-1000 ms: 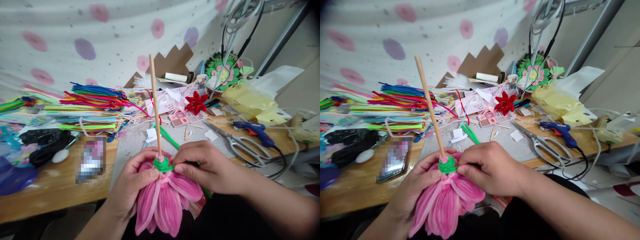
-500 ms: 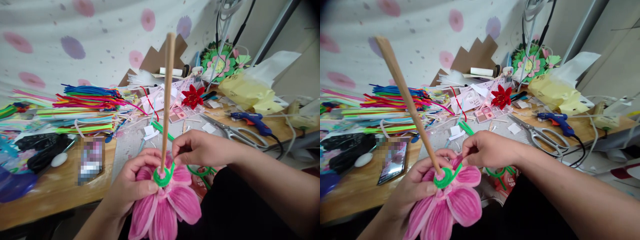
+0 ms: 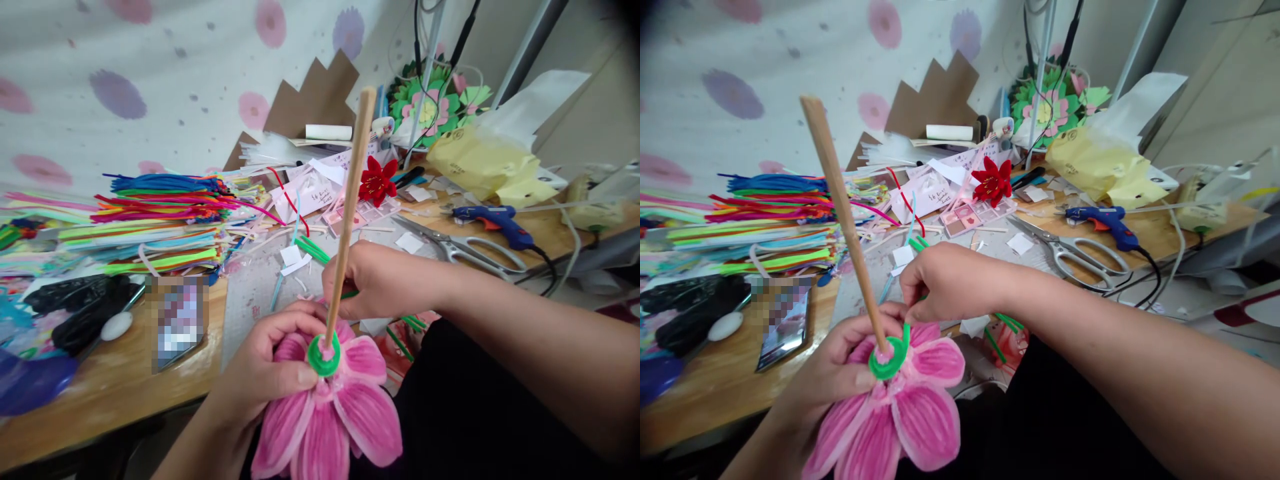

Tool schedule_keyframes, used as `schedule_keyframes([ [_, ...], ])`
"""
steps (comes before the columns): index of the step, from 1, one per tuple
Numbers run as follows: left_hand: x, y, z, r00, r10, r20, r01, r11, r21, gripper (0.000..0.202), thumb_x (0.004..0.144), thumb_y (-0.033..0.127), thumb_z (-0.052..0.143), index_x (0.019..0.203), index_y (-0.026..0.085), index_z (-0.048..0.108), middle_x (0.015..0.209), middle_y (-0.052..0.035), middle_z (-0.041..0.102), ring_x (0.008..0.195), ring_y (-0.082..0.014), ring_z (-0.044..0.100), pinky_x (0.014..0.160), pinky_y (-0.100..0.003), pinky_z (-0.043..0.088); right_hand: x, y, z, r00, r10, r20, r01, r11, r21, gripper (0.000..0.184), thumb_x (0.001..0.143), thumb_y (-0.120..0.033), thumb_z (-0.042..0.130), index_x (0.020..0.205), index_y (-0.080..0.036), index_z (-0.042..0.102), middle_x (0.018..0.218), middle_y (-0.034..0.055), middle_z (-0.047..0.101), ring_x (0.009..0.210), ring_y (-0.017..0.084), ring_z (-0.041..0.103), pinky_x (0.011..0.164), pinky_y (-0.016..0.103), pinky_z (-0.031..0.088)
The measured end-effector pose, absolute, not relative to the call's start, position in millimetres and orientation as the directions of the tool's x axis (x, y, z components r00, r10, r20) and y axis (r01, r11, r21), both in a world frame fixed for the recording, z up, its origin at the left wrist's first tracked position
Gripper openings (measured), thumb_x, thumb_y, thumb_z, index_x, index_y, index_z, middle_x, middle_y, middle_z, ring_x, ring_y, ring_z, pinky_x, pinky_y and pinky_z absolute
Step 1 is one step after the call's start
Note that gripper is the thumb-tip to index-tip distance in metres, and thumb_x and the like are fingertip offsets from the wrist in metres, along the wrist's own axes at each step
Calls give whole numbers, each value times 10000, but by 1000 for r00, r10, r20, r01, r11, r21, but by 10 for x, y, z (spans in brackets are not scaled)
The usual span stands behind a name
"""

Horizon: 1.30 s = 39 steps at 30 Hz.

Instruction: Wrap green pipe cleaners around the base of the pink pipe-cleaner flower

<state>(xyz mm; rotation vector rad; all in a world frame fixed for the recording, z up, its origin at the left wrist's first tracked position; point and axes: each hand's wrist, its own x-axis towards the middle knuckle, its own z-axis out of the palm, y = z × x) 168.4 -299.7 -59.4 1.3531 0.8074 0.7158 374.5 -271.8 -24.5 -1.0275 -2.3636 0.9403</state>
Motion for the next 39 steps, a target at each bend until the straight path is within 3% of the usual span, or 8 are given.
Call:
schedule_keyframes([
  [5,1691,-2998,-597,565,821,-89,-27,125,992,233,536,166,749,762,220,747,905,-49,670,888,-237,577,849,-339,428,3750,-2745,-254,-670,738,78,491,519,-699,37,726,-139,667,745,-142,698,649,-15,608,610,108,544,565,212,391],
  [9,1679,-3023,-647,539,826,-164,-114,265,958,260,531,145,747,782,212,729,804,-20,641,713,-156,560,678,-258,455,3700,-2792,-322,-597,717,360,495,682,-538,93,706,-147,692,794,-177,703,865,47,602,823,173,556,734,283,434],
  [12,1669,-3045,-668,506,841,-193,-184,324,928,247,532,149,742,774,193,718,822,-24,630,643,-128,543,592,-233,446,3636,-2858,-364,-537,722,437,486,688,-539,64,736,-137,659,788,-168,678,832,53,612,774,164,565,690,270,445],
  [17,1623,-3041,-641,457,880,-127,-263,270,926,248,526,156,737,772,171,718,973,-60,637,842,-203,584,738,-286,461,3596,-2963,-378,-565,722,400,374,656,-656,158,826,-94,556,856,-203,667,754,5,671,663,107,596,610,204,451],
  [22,1515,-3011,-645,443,887,-129,-250,261,932,247,545,171,729,791,180,713,939,-50,652,869,-217,584,805,-309,433,3624,-2970,-335,-548,663,510,260,715,-650,192,849,-136,581,1017,-190,656,941,53,682,871,135,624,756,226,491],
  [28,1488,-2996,-669,465,875,-137,-258,282,924,268,543,193,728,811,199,723,1031,-46,636,839,-204,577,758,-289,429,3588,-2968,-318,-629,620,470,186,706,-683,212,848,-144,598,1048,-142,671,962,81,652,886,120,611,787,224,485],
  [32,1516,-3014,-656,487,865,-125,-261,281,923,238,538,200,714,776,193,719,1049,-56,636,910,-246,576,808,-325,417,3562,-2950,-368,-623,608,492,110,691,-714,145,861,-138,570,931,-144,697,900,71,647,835,116,613,748,232,491],
  [39,1548,-3001,-649,515,847,-130,-232,284,930,224,517,210,726,738,181,706,1032,-63,630,954,-257,550,826,-305,408,3593,-2894,-361,-621,738,265,95,406,-909,68,776,-118,658,836,-133,687,773,15,648,700,93,600,660,209,487],
])
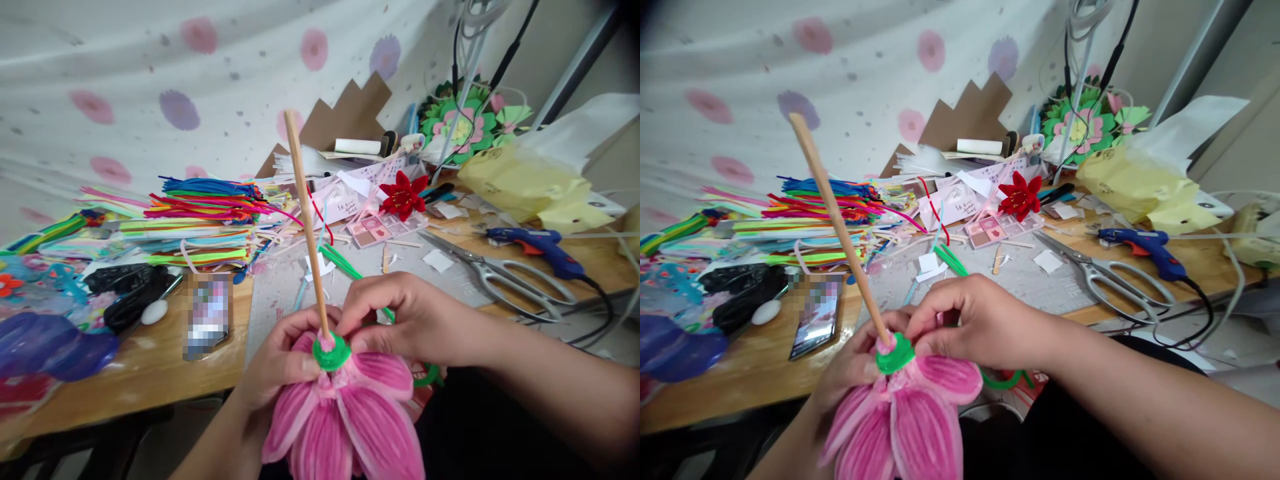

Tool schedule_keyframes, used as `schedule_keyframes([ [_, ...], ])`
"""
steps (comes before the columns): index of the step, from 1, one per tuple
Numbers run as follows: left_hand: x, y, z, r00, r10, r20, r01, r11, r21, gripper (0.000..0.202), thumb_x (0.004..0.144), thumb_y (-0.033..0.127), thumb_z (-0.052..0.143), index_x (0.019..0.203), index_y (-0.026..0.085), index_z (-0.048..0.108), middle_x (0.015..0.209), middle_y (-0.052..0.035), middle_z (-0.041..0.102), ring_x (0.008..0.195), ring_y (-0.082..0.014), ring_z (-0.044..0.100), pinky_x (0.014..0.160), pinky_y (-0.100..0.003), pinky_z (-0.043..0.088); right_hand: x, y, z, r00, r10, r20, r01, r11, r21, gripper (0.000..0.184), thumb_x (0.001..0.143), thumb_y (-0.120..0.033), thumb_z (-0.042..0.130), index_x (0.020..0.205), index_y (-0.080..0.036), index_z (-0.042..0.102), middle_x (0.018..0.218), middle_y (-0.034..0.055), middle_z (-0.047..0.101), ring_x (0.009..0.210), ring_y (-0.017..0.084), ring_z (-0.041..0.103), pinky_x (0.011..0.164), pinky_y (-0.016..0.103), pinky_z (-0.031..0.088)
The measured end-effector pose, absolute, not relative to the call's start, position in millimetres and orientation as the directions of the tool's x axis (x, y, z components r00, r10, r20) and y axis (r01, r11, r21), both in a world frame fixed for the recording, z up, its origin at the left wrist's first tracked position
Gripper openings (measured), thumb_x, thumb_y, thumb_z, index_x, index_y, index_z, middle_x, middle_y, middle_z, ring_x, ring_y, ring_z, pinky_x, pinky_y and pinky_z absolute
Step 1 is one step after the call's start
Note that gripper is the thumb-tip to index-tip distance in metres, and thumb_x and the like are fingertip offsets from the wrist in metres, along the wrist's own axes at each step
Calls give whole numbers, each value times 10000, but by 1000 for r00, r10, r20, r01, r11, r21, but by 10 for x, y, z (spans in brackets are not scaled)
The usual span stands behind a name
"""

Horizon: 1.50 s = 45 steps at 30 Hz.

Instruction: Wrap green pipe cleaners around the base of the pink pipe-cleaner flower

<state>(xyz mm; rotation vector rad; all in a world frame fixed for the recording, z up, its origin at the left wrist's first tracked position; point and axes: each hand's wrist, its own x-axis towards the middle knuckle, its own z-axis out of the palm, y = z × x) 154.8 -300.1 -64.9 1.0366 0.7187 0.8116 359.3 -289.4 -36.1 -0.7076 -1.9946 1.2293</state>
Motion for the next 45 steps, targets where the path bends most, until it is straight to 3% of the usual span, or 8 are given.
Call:
schedule_keyframes([
  [8,1556,-2986,-669,596,797,-97,-229,284,931,228,528,159,728,754,189,728,737,-15,578,760,-169,543,707,-245,430,3606,-2918,-279,-655,753,67,173,236,-956,69,754,-53,631,747,-121,631,631,-52,551,522,39,492,509,151,399],
  [11,1563,-2991,-657,620,775,-124,-191,302,934,242,531,125,724,760,201,736,720,-5,576,700,-145,529,683,-238,432,3609,-2910,-290,-632,773,63,252,281,-926,90,723,-81,677,731,-141,610,583,-76,535,497,39,472,488,150,364],
  [16,1590,-2982,-658,600,786,-149,-160,301,940,196,529,137,720,717,194,726,819,-23,618,727,-156,534,680,-247,423,3626,-2898,-269,-611,746,264,424,591,-687,111,686,-174,744,710,-155,637,697,-21,610,666,104,535,575,207,372],
  [19,1573,-2972,-697,565,815,-125,-173,265,949,194,530,147,713,717,195,721,812,-24,601,767,-171,535,716,-261,422,3616,-2951,-249,-570,743,351,515,656,-551,91,714,-194,725,684,-159,646,677,-11,610,659,112,526,573,223,350],
  [26,1530,-2983,-746,562,819,-117,-181,259,949,204,525,124,714,719,182,694,793,1,573,739,-130,521,654,-205,406,3565,-3101,-286,-544,788,289,522,587,-619,132,780,-103,614,667,-148,663,662,3,646,607,100,555,567,215,375],
  [33,1589,-3018,-699,573,805,-152,-220,329,918,202,559,106,720,744,178,683,674,23,592,565,-72,481,524,-159,366,3553,-3115,-366,-506,768,392,376,605,-702,126,770,-47,596,737,-130,686,835,37,635,700,90,578,640,188,437],
  [38,1605,-3022,-675,527,845,-94,-247,258,934,220,532,100,727,738,174,703,717,12,618,618,-92,522,556,-167,408,3565,-3116,-394,-515,749,418,311,617,-723,195,810,-44,554,858,-158,704,891,36,637,757,89,601,683,180,465],
  [45,1573,-3030,-711,569,810,-142,-216,313,925,236,563,92,736,774,194,713,723,17,653,584,-84,569,549,-167,442,3590,-3030,-415,-556,727,403,179,578,-796,174,773,-52,624,895,-158,688,871,38,685,842,131,642,764,235,504],
])
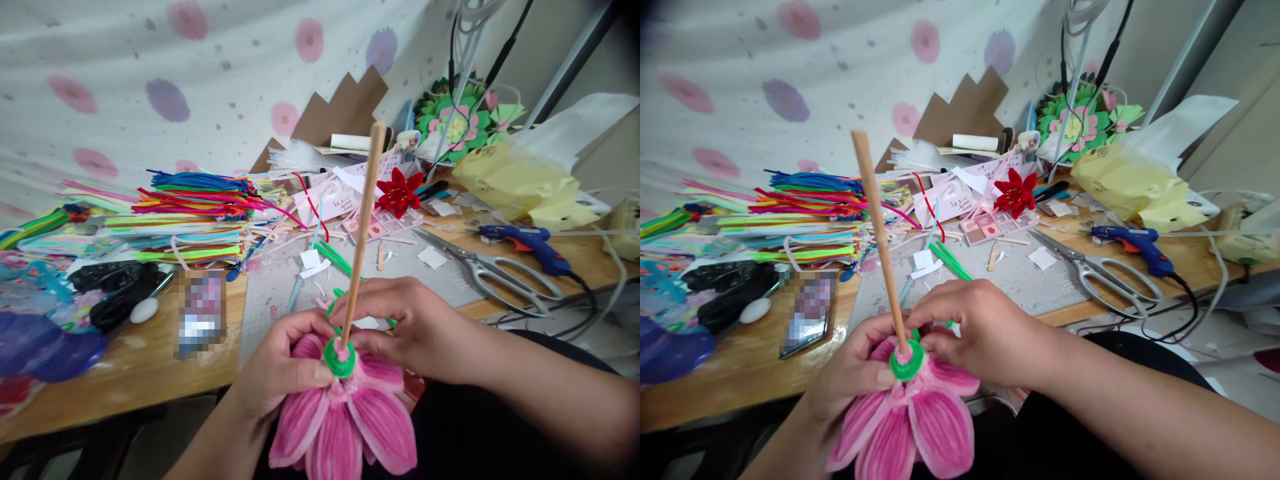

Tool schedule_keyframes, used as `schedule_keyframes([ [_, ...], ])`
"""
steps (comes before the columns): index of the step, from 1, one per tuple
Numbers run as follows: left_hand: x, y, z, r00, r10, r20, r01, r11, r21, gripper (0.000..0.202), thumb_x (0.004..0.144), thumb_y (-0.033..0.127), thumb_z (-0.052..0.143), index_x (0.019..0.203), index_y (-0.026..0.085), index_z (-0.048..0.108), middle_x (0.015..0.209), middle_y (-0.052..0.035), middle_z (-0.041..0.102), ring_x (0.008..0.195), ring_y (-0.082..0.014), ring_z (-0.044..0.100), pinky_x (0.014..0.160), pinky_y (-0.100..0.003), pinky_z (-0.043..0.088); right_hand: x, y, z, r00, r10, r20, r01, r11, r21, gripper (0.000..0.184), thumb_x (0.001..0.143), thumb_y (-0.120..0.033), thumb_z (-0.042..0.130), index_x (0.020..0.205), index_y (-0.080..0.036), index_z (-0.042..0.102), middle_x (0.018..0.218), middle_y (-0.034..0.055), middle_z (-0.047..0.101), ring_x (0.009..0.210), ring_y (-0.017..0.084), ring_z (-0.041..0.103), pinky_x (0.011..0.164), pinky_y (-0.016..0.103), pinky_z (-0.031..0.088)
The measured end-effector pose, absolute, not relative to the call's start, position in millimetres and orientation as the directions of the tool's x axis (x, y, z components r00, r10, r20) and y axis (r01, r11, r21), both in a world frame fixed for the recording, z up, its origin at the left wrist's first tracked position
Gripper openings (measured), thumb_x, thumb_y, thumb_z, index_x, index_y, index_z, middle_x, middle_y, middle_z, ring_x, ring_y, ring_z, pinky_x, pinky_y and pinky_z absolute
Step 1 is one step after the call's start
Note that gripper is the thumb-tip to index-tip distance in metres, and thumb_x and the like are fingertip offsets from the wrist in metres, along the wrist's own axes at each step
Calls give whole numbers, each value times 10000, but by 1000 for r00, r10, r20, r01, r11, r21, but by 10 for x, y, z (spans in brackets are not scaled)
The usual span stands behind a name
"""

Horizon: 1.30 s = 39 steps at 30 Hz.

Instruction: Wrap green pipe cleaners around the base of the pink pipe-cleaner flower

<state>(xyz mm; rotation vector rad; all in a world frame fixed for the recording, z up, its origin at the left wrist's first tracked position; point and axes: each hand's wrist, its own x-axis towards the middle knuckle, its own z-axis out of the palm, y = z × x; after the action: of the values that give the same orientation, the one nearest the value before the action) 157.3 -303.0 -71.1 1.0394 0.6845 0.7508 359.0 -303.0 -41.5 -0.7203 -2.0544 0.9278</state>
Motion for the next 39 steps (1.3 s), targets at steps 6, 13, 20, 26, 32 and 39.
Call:
schedule_keyframes([
  [6,1581,-3051,-728,539,822,-183,-254,366,895,218,546,125,769,751,177,713,702,15,669,606,-88,590,565,-159,452,3575,-2975,-533,-505,831,232,159,354,-922,227,738,-77,667,955,-137,638,906,44,687,873,157,647,821,290,509],
  [13,1607,-3055,-769,538,824,-176,-322,395,860,239,578,127,758,810,158,709,738,8,663,634,-83,586,590,-162,454,3520,-2886,-678,-590,775,226,-136,180,-974,169,780,-87,634,934,-136,584,1000,87,665,984,174,624,888,363,489],
  [20,1673,-3100,-797,512,836,-201,-372,426,825,252,565,82,764,795,153,689,700,6,684,602,-105,627,587,-197,487,3491,-2861,-539,-734,645,213,-112,194,-975,89,882,-106,494,949,-153,528,964,75,626,1045,174,585,902,379,466],
  [26,1675,-3106,-782,416,897,-151,-383,324,865,226,613,111,730,823,188,698,812,-2,687,693,-132,639,676,-255,513,3520,-2786,-622,-592,763,260,-147,215,-966,173,855,-150,563,1026,-177,546,1053,69,628,1000,163,602,851,341,492],
  [32,1578,-3011,-760,105,963,249,95,-259,961,157,688,162,707,837,208,724,946,-50,662,970,-211,593,903,-329,439,3701,-2996,-430,-9,778,629,270,607,-747,183,819,-99,574,925,-244,611,815,20,616,737,151,587,618,274,473],
  [39,1455,-2992,-682,-14,804,594,377,-546,748,224,743,222,662,946,280,737,991,-46,682,948,-249,567,872,-370,433,2905,-3337,-122,-633,514,579,613,790,-31,281,840,-160,520,1096,-73,598,703,84,654,567,186,541,491,325,423],
])
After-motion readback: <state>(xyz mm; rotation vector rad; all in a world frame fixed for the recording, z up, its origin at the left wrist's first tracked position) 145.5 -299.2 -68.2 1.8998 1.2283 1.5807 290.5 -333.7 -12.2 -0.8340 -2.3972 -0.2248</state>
